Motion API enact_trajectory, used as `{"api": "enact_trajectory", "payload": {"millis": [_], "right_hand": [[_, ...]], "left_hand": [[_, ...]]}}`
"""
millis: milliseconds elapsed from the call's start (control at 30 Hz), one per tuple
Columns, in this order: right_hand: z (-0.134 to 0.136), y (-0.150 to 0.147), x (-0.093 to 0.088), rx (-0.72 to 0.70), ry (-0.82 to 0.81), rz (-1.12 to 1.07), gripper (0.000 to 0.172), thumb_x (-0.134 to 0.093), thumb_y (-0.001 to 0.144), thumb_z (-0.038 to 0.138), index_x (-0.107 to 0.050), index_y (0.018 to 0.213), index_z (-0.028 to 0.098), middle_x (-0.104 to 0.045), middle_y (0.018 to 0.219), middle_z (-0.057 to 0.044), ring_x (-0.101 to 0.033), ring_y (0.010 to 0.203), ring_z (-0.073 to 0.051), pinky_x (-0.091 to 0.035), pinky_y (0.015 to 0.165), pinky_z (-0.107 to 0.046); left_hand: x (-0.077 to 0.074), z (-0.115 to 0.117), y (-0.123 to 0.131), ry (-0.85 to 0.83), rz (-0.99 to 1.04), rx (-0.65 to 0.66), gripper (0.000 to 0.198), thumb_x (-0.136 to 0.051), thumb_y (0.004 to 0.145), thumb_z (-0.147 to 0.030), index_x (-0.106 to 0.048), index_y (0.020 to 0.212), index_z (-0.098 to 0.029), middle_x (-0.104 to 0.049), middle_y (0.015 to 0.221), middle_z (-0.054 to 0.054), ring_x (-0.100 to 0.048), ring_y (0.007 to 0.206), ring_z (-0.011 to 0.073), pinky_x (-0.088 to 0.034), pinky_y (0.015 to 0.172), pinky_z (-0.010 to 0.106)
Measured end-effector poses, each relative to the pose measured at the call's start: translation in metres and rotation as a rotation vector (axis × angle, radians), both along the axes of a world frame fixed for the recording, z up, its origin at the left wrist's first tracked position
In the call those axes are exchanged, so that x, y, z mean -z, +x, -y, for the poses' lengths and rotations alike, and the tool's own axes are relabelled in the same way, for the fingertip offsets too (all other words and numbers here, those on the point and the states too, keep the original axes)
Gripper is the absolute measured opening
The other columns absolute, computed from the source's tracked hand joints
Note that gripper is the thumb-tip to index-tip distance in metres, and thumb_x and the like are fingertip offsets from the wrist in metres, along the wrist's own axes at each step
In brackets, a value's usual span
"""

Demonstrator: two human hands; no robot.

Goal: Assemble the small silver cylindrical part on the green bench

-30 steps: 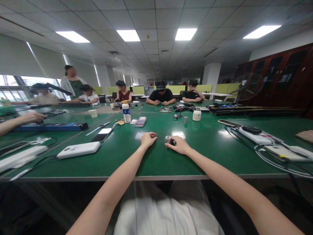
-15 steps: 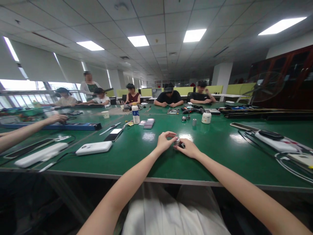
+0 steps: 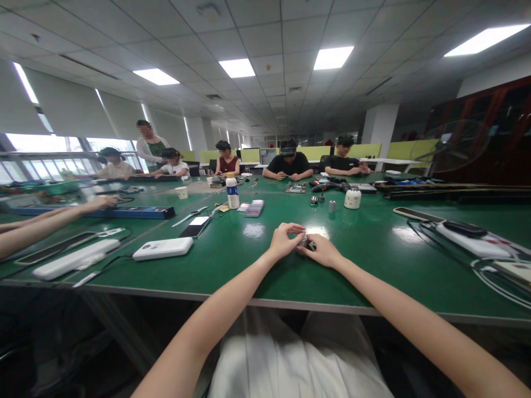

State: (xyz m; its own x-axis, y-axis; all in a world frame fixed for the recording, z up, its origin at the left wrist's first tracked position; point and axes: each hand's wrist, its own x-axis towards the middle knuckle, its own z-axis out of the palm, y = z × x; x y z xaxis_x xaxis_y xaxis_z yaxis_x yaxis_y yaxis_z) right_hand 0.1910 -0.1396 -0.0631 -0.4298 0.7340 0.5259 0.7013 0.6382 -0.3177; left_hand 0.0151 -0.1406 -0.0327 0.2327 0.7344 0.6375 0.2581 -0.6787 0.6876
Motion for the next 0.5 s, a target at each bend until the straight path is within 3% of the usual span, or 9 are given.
{"api": "enact_trajectory", "payload": {"millis": [300, 500], "right_hand": [[0.003, -0.001, -0.003, -0.010, -0.013, -0.018, 0.036, -0.058, 0.086, 0.054, -0.061, 0.083, 0.018, -0.067, 0.086, -0.008, -0.060, 0.079, -0.022, -0.044, 0.070, -0.033], [0.007, -0.002, -0.006, 0.003, -0.006, -0.019, 0.035, -0.057, 0.087, 0.053, -0.061, 0.083, 0.019, -0.068, 0.086, -0.007, -0.060, 0.078, -0.022, -0.044, 0.071, -0.033]], "left_hand": [[0.001, 0.003, 0.000, -0.016, -0.048, 0.012, 0.026, -0.066, 0.079, -0.014, -0.071, 0.104, -0.020, -0.074, 0.106, 0.007, -0.073, 0.090, 0.0185, -0.058, 0.083, 0.029], [-0.005, -0.009, -0.005, -0.021, -0.039, -0.221, 0.022, -0.059, 0.089, -0.023, -0.068, 0.108, -0.019, -0.073, 0.110, 0.008, -0.069, 0.101, 0.0165, -0.052, 0.094, 0.031]]}}
